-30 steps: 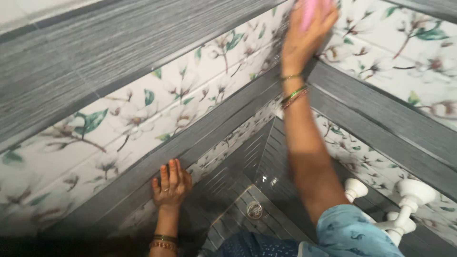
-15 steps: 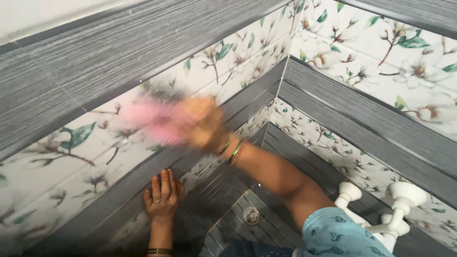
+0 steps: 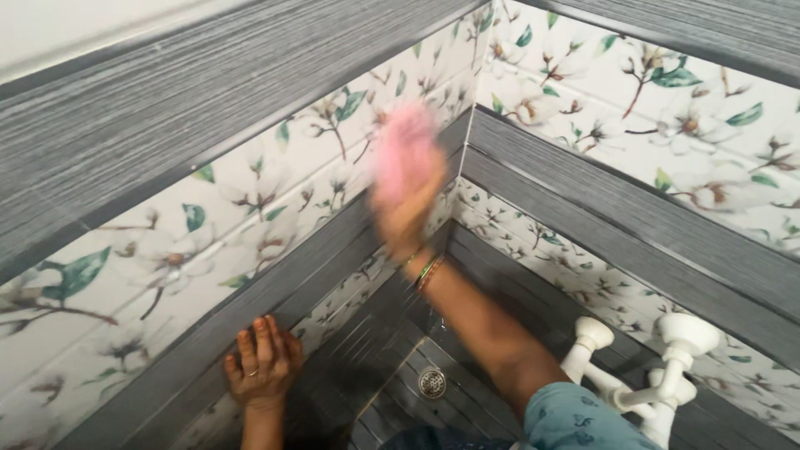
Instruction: The person scrubs a white shower fixture and the surrounding wall tiles using a pink sponge and a metal scourer. They wipe the tap handles and pipe connections before scrubbing the floral-patterned tiles on the wall, occasionally pouring water from a cup to rinse the areas.
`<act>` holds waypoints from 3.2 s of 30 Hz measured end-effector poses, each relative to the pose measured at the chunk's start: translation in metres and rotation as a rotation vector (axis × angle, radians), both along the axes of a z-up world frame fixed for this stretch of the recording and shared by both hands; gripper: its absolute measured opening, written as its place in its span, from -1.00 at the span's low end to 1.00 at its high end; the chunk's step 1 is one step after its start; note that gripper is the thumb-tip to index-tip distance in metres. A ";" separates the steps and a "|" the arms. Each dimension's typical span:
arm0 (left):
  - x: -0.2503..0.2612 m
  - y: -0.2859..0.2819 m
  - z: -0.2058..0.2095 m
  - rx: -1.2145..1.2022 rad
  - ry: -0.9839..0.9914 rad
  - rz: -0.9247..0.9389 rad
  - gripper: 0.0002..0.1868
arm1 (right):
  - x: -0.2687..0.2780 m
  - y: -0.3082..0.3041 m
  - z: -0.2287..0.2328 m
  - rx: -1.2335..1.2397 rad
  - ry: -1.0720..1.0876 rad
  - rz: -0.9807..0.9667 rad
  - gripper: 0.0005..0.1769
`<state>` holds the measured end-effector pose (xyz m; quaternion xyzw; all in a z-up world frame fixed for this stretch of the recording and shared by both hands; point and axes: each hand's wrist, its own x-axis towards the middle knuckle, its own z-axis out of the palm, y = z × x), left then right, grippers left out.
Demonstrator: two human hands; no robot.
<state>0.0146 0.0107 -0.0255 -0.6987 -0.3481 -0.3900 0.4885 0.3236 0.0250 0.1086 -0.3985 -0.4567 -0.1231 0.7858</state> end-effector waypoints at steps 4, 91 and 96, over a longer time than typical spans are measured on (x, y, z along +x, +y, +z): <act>-0.004 -0.003 -0.007 -0.065 0.021 0.009 -0.48 | -0.085 -0.057 0.014 0.032 -0.825 -0.394 -0.63; 0.002 0.005 -0.027 -0.040 0.043 0.078 -0.40 | -0.049 -0.041 -0.156 -0.392 0.104 -0.112 -0.25; 0.003 0.003 -0.022 -0.048 0.034 0.074 -0.44 | -0.039 -0.038 -0.167 -0.582 0.091 -0.268 -0.18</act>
